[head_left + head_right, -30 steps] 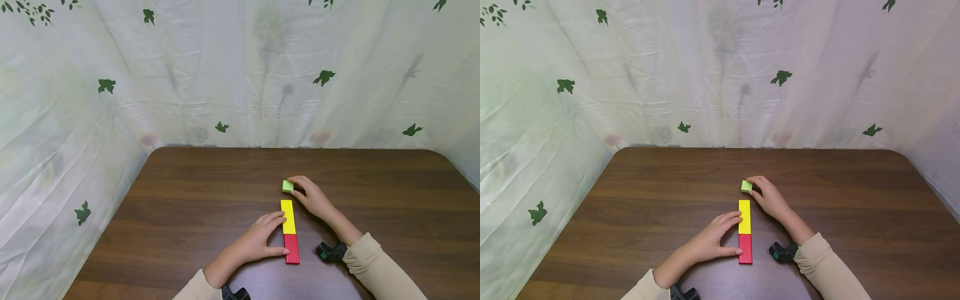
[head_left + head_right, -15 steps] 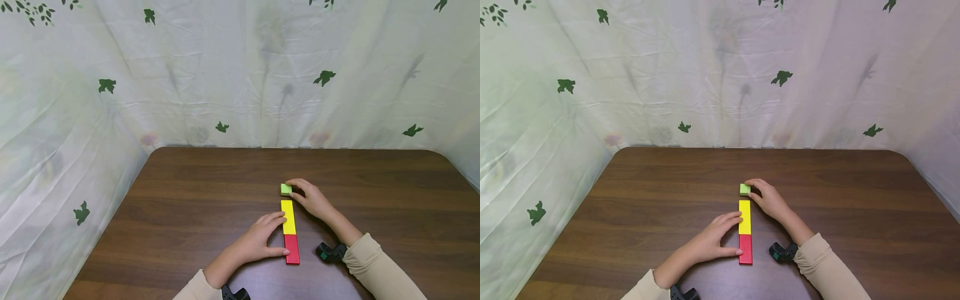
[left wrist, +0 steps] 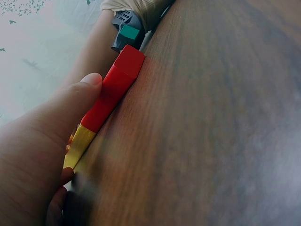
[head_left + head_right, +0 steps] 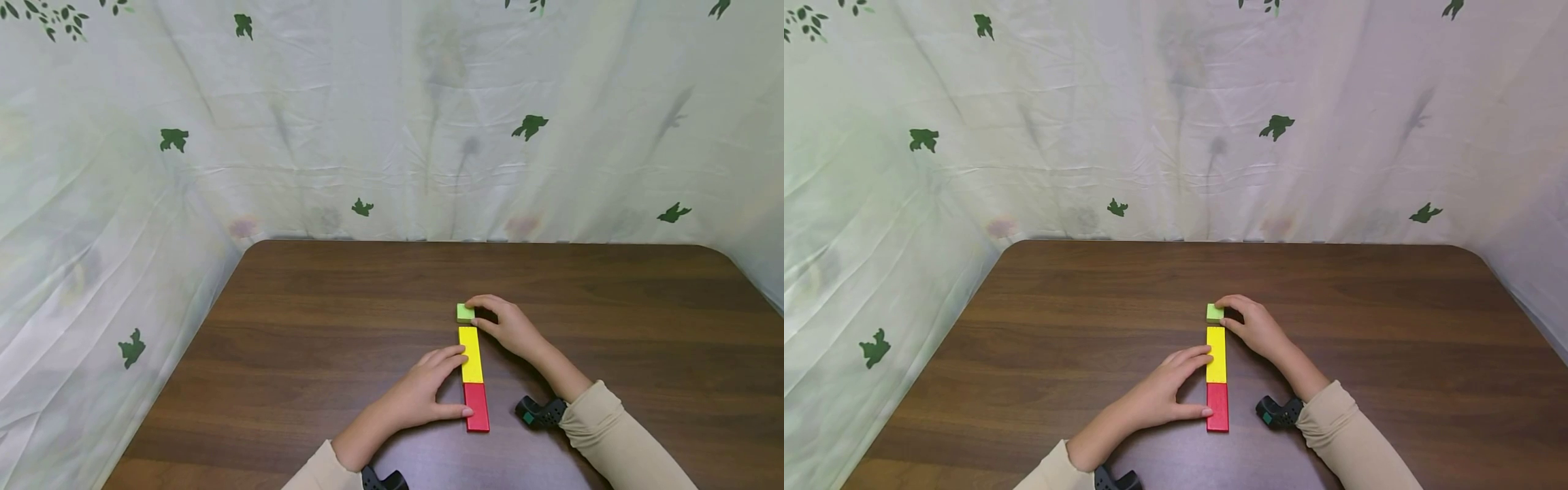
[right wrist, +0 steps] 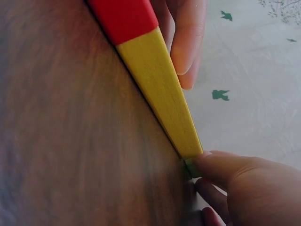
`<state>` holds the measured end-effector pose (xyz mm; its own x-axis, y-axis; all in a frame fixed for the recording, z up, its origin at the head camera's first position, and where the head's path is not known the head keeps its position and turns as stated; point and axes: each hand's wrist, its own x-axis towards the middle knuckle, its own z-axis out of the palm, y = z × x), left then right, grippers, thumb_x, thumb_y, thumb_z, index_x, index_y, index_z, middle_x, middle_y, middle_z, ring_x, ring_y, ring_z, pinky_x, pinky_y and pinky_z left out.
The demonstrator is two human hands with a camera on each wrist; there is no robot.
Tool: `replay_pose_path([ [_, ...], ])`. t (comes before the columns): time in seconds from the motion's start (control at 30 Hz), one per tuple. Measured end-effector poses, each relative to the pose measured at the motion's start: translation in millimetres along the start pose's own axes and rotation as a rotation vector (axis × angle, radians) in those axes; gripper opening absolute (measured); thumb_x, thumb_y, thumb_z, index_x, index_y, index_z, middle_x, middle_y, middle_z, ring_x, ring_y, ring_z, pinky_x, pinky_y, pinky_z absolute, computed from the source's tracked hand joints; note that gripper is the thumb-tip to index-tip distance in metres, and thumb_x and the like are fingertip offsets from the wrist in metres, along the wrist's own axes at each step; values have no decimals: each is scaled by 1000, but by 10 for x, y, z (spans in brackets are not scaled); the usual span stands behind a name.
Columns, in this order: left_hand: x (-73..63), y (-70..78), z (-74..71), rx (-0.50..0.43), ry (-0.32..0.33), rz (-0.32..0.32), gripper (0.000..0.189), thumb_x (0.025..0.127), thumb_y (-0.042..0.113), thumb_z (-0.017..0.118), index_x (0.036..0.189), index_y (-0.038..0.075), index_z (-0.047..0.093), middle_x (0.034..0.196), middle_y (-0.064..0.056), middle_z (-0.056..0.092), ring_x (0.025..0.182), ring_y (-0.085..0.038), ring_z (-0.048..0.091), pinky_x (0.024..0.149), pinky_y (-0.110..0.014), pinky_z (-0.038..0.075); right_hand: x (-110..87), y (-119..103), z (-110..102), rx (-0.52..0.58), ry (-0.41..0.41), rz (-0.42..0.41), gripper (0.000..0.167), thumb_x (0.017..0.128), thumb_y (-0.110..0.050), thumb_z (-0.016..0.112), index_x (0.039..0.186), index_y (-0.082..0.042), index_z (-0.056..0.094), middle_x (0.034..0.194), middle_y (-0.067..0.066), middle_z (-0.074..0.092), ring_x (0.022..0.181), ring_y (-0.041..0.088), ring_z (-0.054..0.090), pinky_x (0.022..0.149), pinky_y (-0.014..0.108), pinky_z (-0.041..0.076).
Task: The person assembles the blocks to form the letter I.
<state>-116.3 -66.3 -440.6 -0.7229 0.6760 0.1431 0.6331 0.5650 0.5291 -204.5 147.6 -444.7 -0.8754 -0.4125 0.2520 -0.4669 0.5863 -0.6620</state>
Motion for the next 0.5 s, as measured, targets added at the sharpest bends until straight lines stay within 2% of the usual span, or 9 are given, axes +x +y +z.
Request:
replay_pose_path([
  [0.5, -1, -1, 4, 9, 6, 4, 72, 78, 50, 62, 134, 11, 40, 141, 0, 31, 126, -18, 30, 100, -35, 30, -5, 3, -11, 28, -15, 16, 31, 84, -11, 64, 114, -7, 60, 117, 8, 56, 109, 25, 49, 92, 44, 38],
])
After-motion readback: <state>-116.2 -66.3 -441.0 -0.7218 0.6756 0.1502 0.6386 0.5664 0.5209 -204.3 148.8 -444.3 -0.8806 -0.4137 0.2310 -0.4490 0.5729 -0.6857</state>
